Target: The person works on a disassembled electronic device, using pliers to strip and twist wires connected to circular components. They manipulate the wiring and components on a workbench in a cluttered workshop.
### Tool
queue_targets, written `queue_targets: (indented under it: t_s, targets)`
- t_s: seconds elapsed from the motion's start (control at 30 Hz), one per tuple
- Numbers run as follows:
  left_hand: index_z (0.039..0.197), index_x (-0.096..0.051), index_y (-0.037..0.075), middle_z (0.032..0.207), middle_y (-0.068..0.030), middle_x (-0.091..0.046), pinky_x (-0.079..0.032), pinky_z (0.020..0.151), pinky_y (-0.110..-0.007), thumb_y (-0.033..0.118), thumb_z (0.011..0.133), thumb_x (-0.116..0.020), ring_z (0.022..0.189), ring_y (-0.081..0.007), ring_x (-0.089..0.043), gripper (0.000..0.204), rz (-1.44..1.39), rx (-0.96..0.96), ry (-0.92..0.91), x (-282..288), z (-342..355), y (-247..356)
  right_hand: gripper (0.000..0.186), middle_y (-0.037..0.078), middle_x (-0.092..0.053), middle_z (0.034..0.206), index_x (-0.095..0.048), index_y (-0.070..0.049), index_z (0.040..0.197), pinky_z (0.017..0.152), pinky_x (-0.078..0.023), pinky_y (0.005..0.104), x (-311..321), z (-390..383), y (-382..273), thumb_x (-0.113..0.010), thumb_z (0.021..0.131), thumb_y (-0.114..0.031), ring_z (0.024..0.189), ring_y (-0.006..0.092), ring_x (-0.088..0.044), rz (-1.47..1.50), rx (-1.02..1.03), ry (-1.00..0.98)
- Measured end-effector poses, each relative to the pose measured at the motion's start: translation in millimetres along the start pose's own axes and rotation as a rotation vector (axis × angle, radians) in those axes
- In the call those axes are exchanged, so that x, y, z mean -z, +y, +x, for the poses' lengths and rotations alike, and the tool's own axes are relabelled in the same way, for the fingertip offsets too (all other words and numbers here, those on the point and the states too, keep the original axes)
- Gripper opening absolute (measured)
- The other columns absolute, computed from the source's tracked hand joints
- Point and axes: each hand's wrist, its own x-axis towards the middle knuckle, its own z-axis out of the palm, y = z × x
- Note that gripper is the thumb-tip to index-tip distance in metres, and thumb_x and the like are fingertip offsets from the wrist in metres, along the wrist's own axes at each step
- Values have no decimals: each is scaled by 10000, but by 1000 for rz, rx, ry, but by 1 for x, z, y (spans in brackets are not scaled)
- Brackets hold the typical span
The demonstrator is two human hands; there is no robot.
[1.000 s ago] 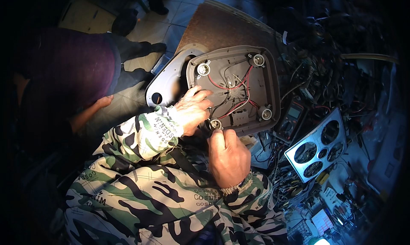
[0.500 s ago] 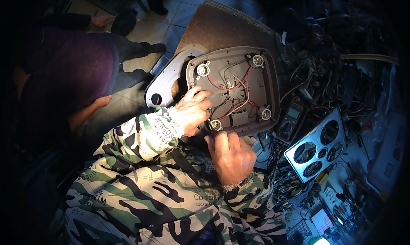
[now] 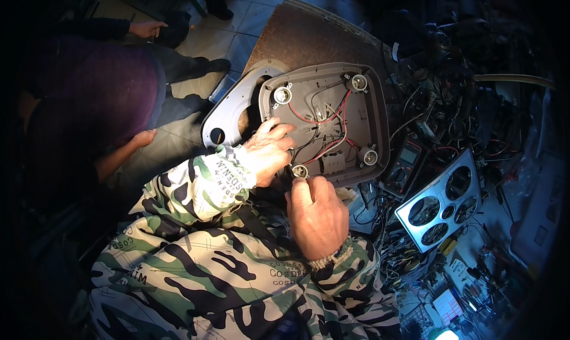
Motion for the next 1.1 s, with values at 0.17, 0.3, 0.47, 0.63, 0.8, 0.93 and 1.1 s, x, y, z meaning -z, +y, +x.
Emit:
queue_targets:
  t_s: [0.17, 0.3, 0.47, 0.63, 0.8, 0.93, 1.1]
  targets:
    - [855, -823, 73, 1241, -96, -700, -274, 1223, -594, 128, 527, -832, 1435, -373, -440, 333, 5, 3, -18, 1, 0, 0, 207, 137, -587, 929, -618, -43, 1009, 640, -557, 437, 0, 2, 0, -762, 887, -127, 822, 335, -672, -43, -32, -81]
    - [872, -828, 78, 1240, -95, -701, -274, 1220, -594, 132, 519, -841, 1436, -373, -440, 358, 17, 10, -35, 4, 0, 1, 187, 144, -577, 929, -619, -33, 1029, 646, -560, 436, 3, 4, -6, -738, 907, -110, 810, 342, -667, -102, -45, -76]
    - [884, -830, 81, 1244, -91, -701, -274, 1220, -595, 140, 510, -851, 1439, -372, -438, 379, 17, -5, -25, 2, 1, -1, 206, 121, -554, 894, -621, -56, 1011, 597, -554, 422, -6, 6, 3, -747, 929, -197, 777, 307, -664, -50, 62, 40]
    - [871, -827, 79, 1248, -94, -697, -265, 1225, -602, 153, 500, -852, 1443, -372, -432, 379, 27, 25, -80, 5, 1, 2, 236, 141, -609, 890, -637, -26, 997, 634, -553, 441, 3, 3, -5, -811, 845, -76, 745, 361, -678, -82, -121, -60]
    - [841, -821, 79, 1242, -97, -695, -251, 1233, -611, 142, 501, -834, 1446, -370, -428, 346, 4, -2, -23, -3, 3, -2, 192, 133, -553, 886, -609, -50, 943, 645, -549, 424, -4, 6, 2, -764, 905, -156, 803, 322, -667, -52, 20, 83]
    - [832, -821, 82, 1234, -95, -694, -251, 1232, -616, 137, 498, -829, 1440, -373, -434, 339, 9, 7, -24, -3, 2, -2, 262, 158, -616, 966, -626, -14, 1009, 669, -550, 429, -2, 2, 0, -813, 835, -74, 820, 358, -673, -59, -48, -30]
    - [833, -821, 85, 1230, -90, -693, -255, 1231, -617, 137, 501, -827, 1438, -373, -436, 336, 9, 3, -21, -3, 2, -2, 215, 148, -566, 954, -627, -45, 994, 647, -536, 428, -1, 7, 1, -777, 870, -136, 869, 335, -659, -62, 7, 62]
